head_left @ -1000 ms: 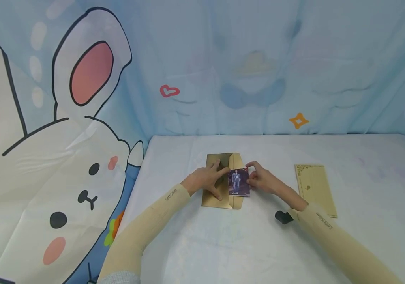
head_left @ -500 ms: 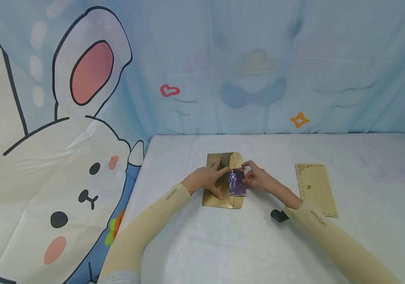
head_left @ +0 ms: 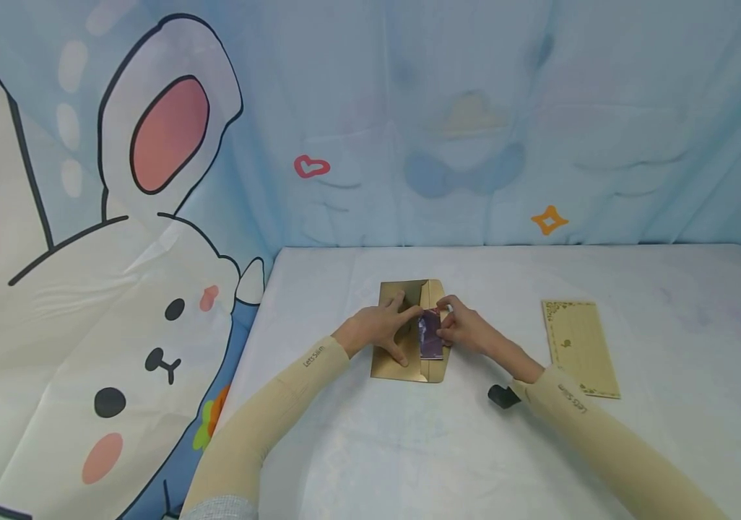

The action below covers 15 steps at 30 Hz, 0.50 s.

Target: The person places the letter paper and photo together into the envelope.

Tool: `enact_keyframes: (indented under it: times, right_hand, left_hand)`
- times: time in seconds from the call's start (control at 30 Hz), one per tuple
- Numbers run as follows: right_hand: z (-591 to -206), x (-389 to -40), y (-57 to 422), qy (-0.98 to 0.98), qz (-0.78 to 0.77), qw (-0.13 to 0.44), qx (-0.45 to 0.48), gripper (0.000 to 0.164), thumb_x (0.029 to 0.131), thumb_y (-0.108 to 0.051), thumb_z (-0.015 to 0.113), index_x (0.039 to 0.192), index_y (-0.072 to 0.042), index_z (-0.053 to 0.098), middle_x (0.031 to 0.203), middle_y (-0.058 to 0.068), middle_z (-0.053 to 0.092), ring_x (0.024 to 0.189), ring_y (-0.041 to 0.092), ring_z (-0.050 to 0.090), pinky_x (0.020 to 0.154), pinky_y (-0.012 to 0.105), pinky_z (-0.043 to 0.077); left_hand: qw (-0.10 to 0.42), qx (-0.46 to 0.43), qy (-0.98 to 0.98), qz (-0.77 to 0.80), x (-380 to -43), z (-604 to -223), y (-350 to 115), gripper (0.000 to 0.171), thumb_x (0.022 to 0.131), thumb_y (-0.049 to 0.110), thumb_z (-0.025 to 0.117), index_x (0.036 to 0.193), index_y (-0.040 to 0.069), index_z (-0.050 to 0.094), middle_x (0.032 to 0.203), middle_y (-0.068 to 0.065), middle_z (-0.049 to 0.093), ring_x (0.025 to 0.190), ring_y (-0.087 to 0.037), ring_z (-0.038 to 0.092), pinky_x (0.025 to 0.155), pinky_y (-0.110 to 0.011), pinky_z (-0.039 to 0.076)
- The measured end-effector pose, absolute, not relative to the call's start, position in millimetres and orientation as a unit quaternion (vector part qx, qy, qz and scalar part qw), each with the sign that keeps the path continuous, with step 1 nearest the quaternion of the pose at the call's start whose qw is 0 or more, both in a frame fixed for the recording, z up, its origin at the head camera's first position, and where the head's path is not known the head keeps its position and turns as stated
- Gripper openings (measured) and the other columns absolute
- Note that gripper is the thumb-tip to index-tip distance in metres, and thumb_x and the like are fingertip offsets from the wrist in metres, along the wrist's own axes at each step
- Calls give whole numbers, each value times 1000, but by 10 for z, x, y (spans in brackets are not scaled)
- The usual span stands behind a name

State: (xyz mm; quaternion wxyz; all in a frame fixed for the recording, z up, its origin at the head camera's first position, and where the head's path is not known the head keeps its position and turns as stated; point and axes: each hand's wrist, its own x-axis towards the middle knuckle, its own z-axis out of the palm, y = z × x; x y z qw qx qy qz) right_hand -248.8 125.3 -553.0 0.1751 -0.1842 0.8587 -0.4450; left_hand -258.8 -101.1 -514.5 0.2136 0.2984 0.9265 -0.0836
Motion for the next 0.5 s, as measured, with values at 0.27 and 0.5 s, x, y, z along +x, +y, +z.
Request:
enact_keyframes:
  times: [0.27,0.5]
  right_hand:
    - [-5534,-2485,1188,859,-449,178,-171,55,94,2,65,138,7,35,89,17,71,73,17,69,69,30,54]
    - [-5508,-2480,1132,855,-458,180,-165,54,93,4,64,138,9,34,90,20,71,70,16,70,68,32,56]
  left_hand:
    - [215,297,927,-75,-2590,-5150,-1012,116,69,77,74,160,38,13,168,-21,10,140,-38,48,88,-42,57]
    - [221,293,928,-71,-2603,-5149,-1010,114,69,76,74,158,39,13,168,-21,10,137,-37,50,87,-43,57]
